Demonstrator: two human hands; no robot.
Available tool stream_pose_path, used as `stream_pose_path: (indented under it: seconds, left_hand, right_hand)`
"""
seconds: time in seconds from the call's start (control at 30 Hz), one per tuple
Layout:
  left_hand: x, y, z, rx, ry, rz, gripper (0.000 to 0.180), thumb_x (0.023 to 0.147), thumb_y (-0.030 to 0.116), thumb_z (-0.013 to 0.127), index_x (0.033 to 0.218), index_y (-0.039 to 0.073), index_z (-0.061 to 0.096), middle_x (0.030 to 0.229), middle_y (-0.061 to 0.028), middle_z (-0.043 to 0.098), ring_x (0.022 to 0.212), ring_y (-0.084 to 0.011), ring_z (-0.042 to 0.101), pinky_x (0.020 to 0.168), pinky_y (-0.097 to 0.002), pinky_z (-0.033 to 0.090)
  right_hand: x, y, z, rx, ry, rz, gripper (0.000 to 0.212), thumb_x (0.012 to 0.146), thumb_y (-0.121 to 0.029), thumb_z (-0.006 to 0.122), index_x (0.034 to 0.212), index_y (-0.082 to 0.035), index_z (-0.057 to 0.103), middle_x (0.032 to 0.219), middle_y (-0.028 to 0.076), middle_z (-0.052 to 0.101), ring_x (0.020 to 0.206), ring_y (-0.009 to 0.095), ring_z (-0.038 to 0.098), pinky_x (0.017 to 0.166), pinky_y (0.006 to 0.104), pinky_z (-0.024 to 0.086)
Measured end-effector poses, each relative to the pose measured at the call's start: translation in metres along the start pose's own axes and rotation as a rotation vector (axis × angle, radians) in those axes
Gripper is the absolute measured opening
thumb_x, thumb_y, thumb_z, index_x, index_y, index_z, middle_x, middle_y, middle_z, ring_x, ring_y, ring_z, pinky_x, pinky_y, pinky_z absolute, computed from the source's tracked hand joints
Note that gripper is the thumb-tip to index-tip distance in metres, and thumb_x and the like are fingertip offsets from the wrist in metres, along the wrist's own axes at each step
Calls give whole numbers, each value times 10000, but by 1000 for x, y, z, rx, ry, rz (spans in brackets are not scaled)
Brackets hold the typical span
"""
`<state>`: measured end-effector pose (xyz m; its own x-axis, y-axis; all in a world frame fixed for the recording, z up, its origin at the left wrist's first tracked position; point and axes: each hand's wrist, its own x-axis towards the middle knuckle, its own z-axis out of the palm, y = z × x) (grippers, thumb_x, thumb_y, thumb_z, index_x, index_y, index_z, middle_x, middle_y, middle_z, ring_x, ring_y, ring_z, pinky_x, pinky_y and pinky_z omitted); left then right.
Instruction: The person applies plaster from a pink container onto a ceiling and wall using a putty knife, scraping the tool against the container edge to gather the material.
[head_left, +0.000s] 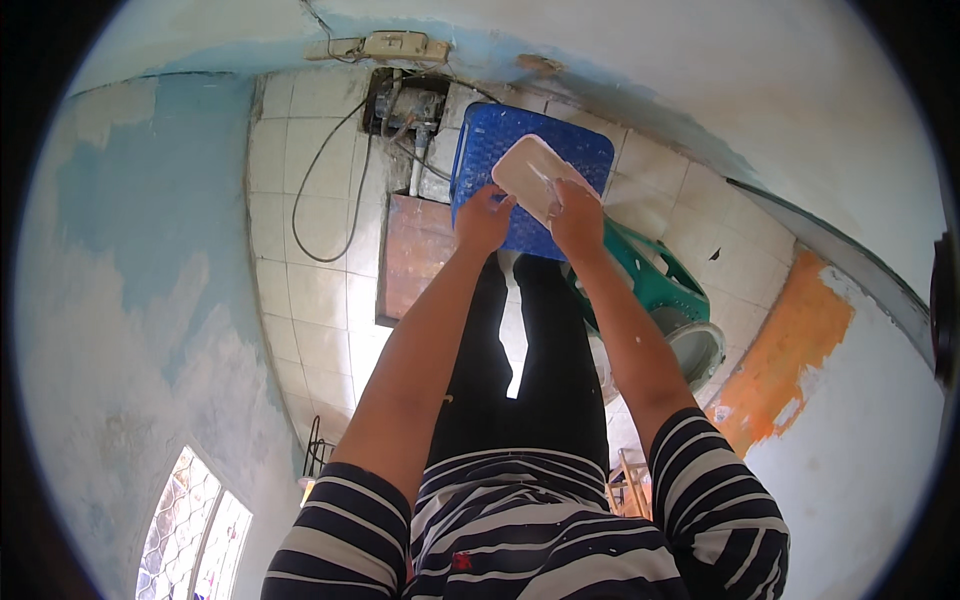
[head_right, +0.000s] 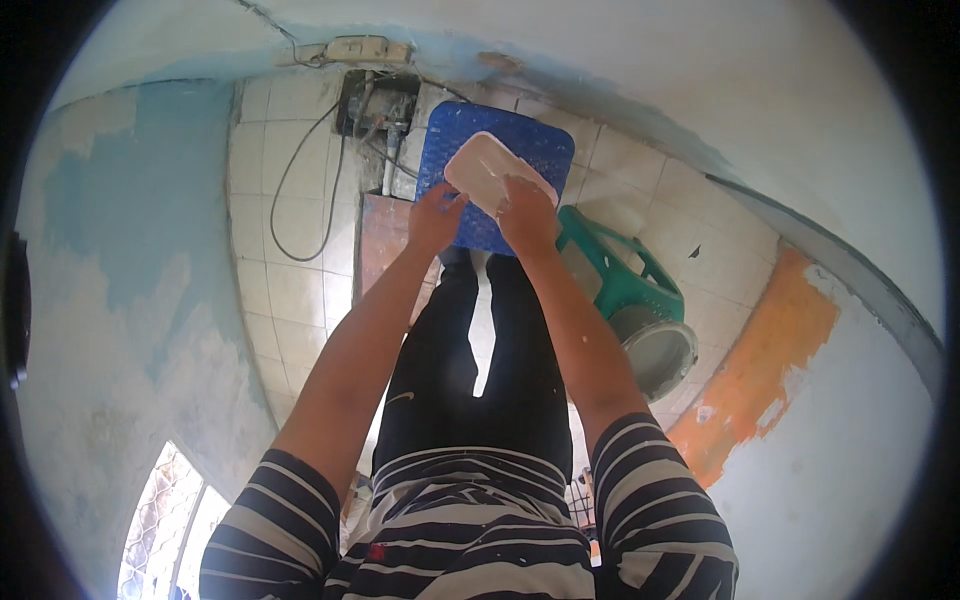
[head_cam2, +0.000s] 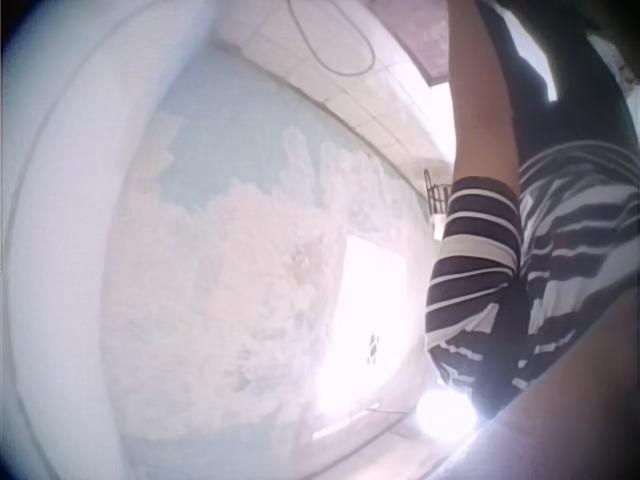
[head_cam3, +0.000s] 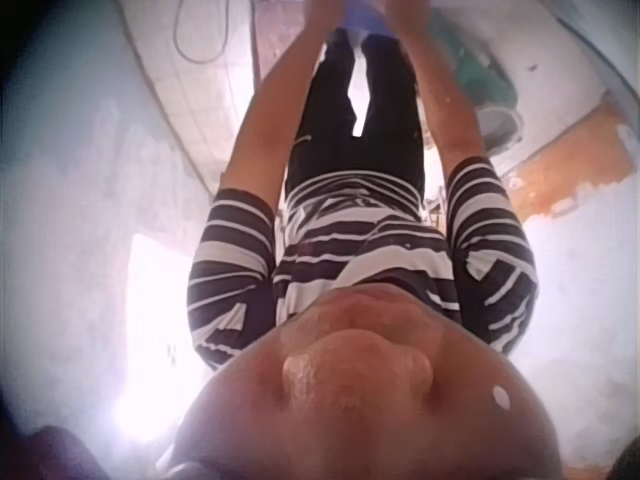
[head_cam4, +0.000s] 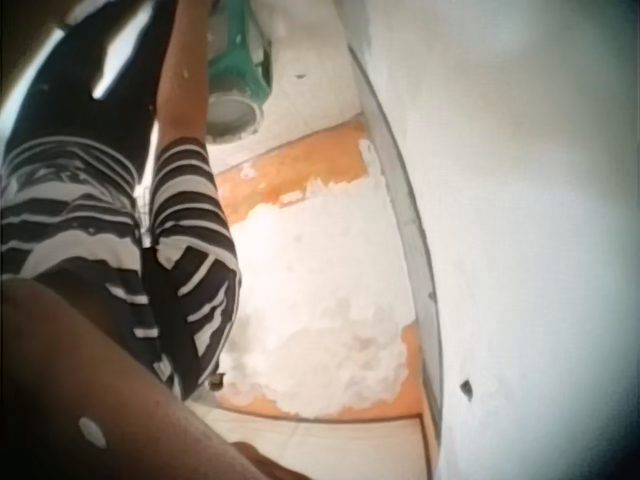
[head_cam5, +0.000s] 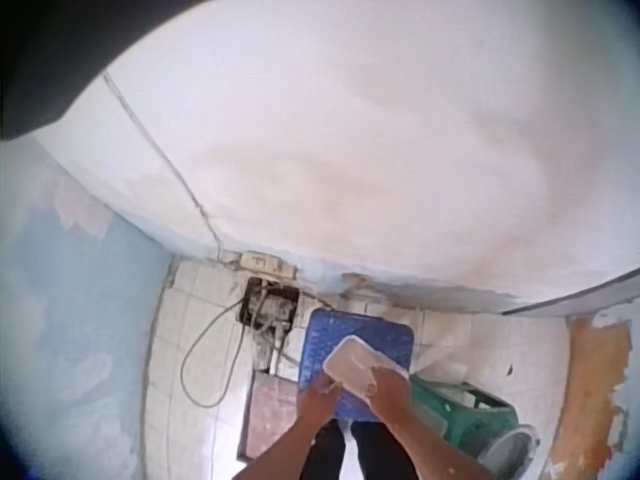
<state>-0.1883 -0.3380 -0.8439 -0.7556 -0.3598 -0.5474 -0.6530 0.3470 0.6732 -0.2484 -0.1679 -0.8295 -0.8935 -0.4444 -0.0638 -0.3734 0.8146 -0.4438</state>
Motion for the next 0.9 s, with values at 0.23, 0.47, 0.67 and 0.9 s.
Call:
stream_pose_path:
  seconds: [0.23, 0.47, 0.67, 0.9]
  left_hand:
    - [2, 6, -2, 14, 13, 25, 352, 882, 388, 687, 1098, 110, 689, 904, -136, 731, 889, -326, 705, 780, -420, 529]
    - [1, -2, 2, 13, 18, 8, 346, 885, 380, 688, 1097, 106, 689, 905, -148, 728, 891, -331, 704, 781, -424, 529]
    - [2, -3, 3, -35, 31, 45, 352, 885, 377, 691, 1112, 108, 687, 918, -149, 729, 895, -319, 706, 780, -420, 530]
    - [-1, 1, -1, -35, 0, -7, 357, 876, 381, 701, 1104, 107, 684, 932, -140, 731, 900, -323, 704, 788, -425, 529]
  right_hand:
    - [5, 14, 17, -16, -74, 7, 330, 781, -91, 665, 1111, -67, 666, 1025, 162, 695, 976, 349, 658, 870, 448, 511]
    - [5, -2, -3, 46, 29, -118, 253, 789, -109, 676, 1039, -77, 657, 995, 139, 692, 974, 341, 652, 841, 449, 513]
    - [2, 3, 17, -62, -68, -36, 274, 780, -98, 688, 1052, -81, 663, 978, 133, 692, 958, 334, 655, 823, 449, 516]
    - [-6, 29, -8, 7, 8, -98, 346, 762, -113, 696, 1108, -102, 676, 989, 118, 695, 962, 313, 660, 837, 438, 528]
